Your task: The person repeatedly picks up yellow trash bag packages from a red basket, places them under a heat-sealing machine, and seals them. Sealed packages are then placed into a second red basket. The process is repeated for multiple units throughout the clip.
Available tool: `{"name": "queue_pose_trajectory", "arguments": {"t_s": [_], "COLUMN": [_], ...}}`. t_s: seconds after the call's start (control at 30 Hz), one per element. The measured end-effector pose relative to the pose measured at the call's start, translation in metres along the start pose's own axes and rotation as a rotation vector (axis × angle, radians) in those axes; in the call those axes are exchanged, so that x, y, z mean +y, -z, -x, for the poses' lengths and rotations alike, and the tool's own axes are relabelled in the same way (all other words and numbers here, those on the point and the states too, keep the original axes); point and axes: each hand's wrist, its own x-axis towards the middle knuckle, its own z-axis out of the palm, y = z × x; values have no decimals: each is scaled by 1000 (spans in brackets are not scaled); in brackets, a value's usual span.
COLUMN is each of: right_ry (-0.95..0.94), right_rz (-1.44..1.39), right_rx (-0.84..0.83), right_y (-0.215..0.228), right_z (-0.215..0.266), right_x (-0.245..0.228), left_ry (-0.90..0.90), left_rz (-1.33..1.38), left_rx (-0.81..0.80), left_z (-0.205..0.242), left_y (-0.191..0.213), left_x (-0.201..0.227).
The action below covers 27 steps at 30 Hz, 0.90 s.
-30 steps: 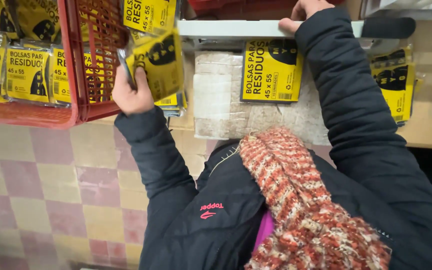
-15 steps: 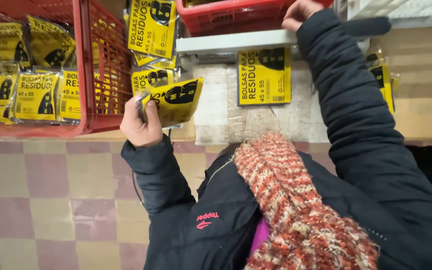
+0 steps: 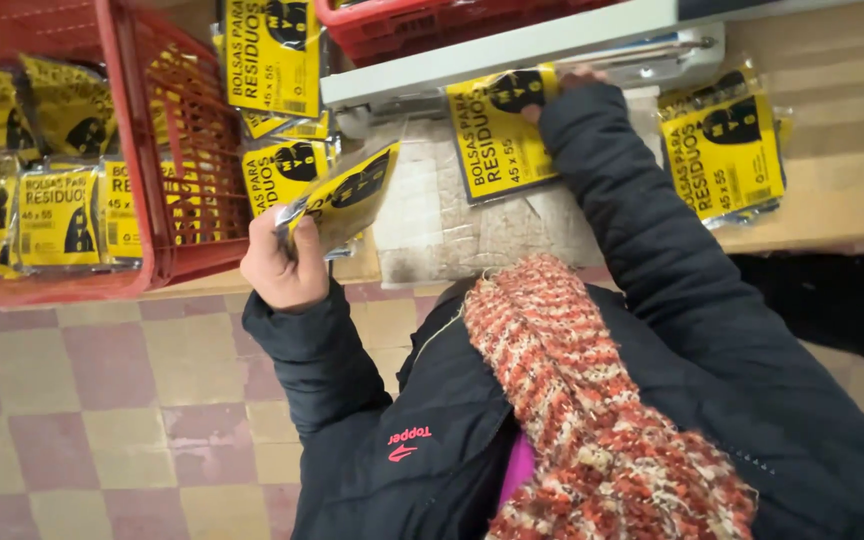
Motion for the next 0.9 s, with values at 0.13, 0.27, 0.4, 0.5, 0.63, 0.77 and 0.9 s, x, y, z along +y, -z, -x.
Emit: {"name": "queue_pose_trajectory", "arguments": {"t_s": [0.13,0.27,0.4,0.5,0.63,0.77,0.9], "right_ry": [18,-184,-298,-530,100,515,129], "right_rz": [-185,-367,-510,-193,-588,-1306,-1159], "right_rx": [147,78,24,-14,172,-125,-17], "right_y": [-1,14,-4,-12,4,16,20], "right_z": [12,67,92,95,94,105,86], "right_x": [60,159,277,264,145,47,16], "left_ry": [26,66,146,156,245,387,399], "left_rz": [20,245,398,488,578,614,546], "left_rx": [-98,-194,-255,-302,-253,-178,-156], "left_z": [2,21,27,37,52,56,32], "left_y": [-29,-68,-110,-141,-187,-222,-233], "left_x": [8,-1,6,3,-22,-56,-92]}}
